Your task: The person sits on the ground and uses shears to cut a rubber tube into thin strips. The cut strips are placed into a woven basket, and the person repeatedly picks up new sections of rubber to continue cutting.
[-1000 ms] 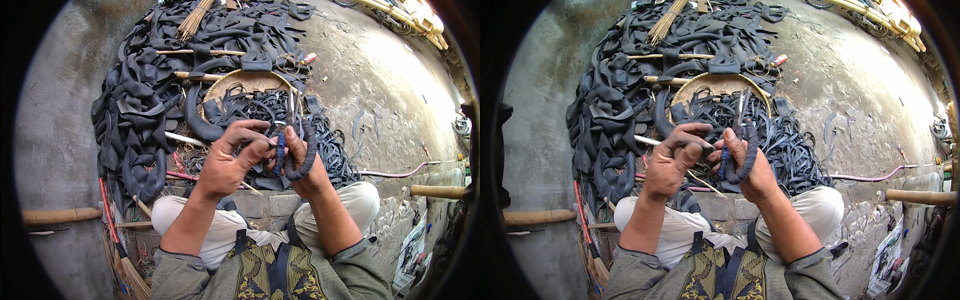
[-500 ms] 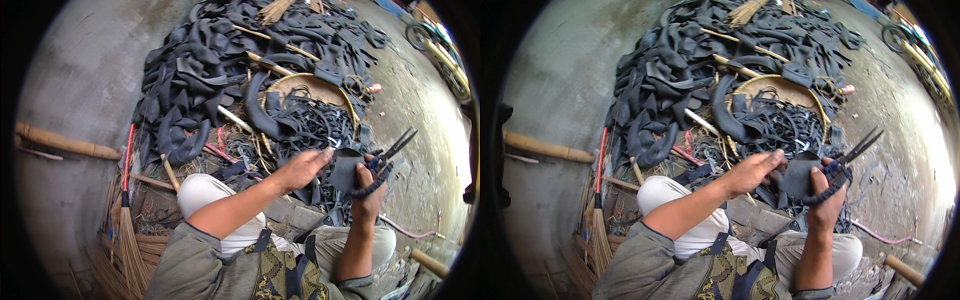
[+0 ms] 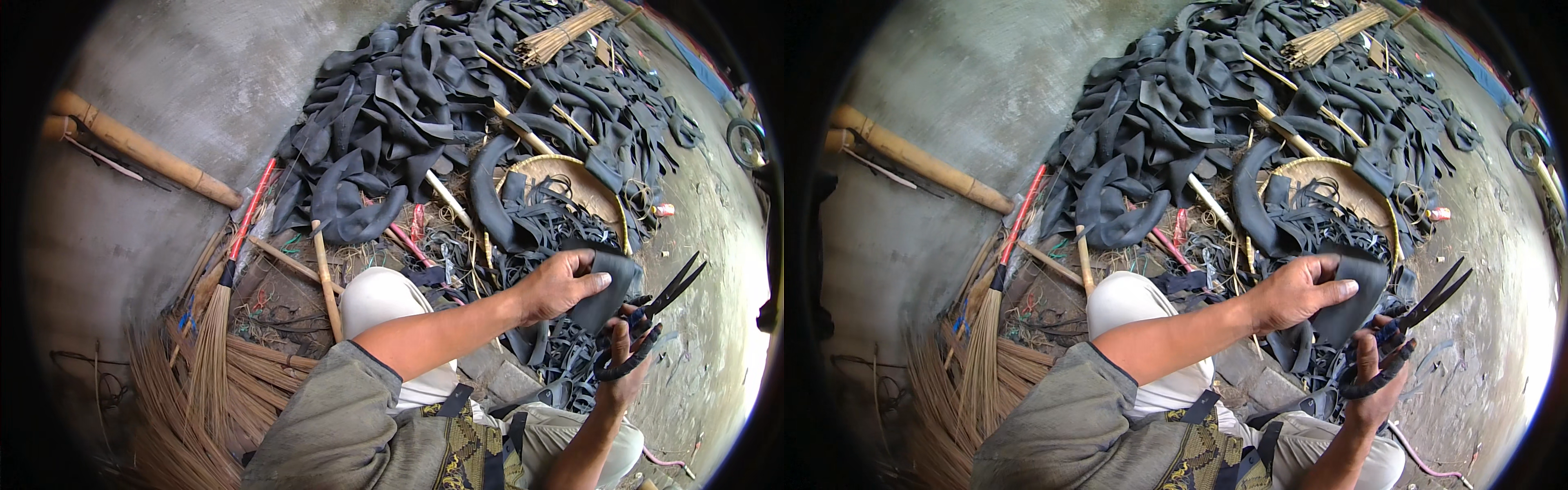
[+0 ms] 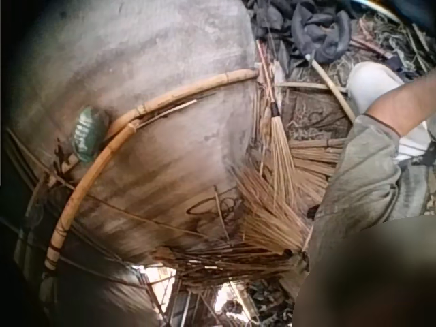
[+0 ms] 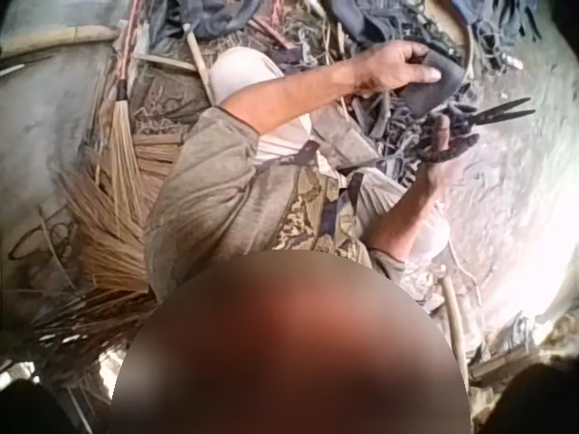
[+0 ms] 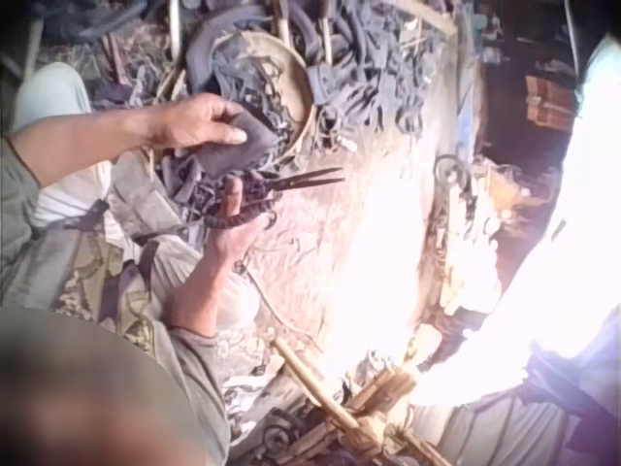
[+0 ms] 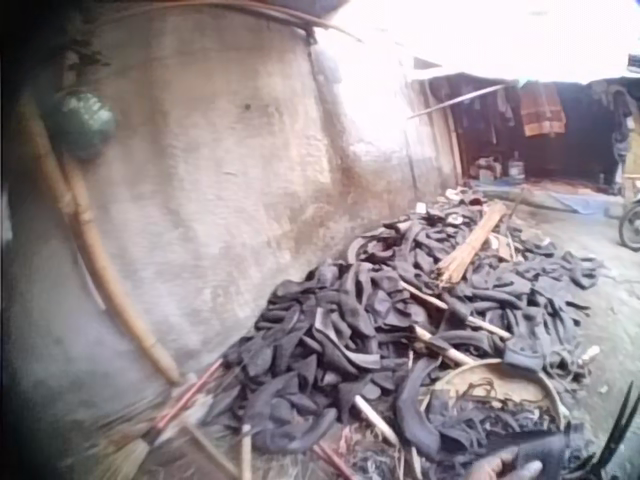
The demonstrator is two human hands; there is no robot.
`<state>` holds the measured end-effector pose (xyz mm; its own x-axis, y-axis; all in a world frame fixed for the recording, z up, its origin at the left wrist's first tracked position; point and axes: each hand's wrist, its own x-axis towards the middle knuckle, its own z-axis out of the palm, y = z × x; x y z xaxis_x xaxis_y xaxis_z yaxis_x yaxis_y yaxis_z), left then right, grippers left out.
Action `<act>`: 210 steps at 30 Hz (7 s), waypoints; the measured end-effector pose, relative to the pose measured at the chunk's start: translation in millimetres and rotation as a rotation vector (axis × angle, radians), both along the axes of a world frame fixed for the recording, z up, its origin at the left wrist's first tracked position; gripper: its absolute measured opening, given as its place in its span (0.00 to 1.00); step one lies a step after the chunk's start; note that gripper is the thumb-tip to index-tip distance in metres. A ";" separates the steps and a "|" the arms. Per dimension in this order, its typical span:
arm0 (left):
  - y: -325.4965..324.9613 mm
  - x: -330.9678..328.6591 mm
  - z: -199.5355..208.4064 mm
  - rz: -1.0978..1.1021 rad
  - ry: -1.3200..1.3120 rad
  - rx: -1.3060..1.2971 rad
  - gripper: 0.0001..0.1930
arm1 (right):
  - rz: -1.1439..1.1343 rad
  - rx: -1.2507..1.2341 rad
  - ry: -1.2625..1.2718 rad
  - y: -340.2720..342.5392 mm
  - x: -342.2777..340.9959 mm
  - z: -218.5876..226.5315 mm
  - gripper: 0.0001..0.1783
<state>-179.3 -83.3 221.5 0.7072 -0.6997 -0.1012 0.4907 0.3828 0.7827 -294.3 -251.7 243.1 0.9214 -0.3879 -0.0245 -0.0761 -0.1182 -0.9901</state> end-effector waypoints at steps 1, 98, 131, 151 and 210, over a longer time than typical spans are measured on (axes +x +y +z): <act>0.8 3.2 4.6 0.091 -0.053 0.003 0.16 | 0.000 -0.051 0.039 -0.4 -2.3 -0.7 0.22; 16.2 16.1 28.9 0.305 -0.136 0.239 0.19 | 0.407 -0.102 0.294 18.3 -7.6 -8.9 0.29; 10.6 6.0 22.4 0.154 -0.092 0.207 0.17 | 0.184 0.140 0.224 31.7 -5.2 -13.2 0.23; 18.7 22.0 20.4 0.059 0.175 -0.011 0.21 | 0.232 0.199 0.225 40.3 -10.1 -5.1 0.20; 12.9 14.3 29.2 0.178 -0.146 0.083 0.28 | 0.161 -0.399 0.212 32.4 -4.4 16.8 0.37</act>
<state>-164.9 -70.4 250.7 0.8300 -0.5563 -0.0410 0.3008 0.3845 0.8728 -298.7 -219.3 259.9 0.9612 -0.2584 -0.0969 -0.2215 -0.5130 -0.8293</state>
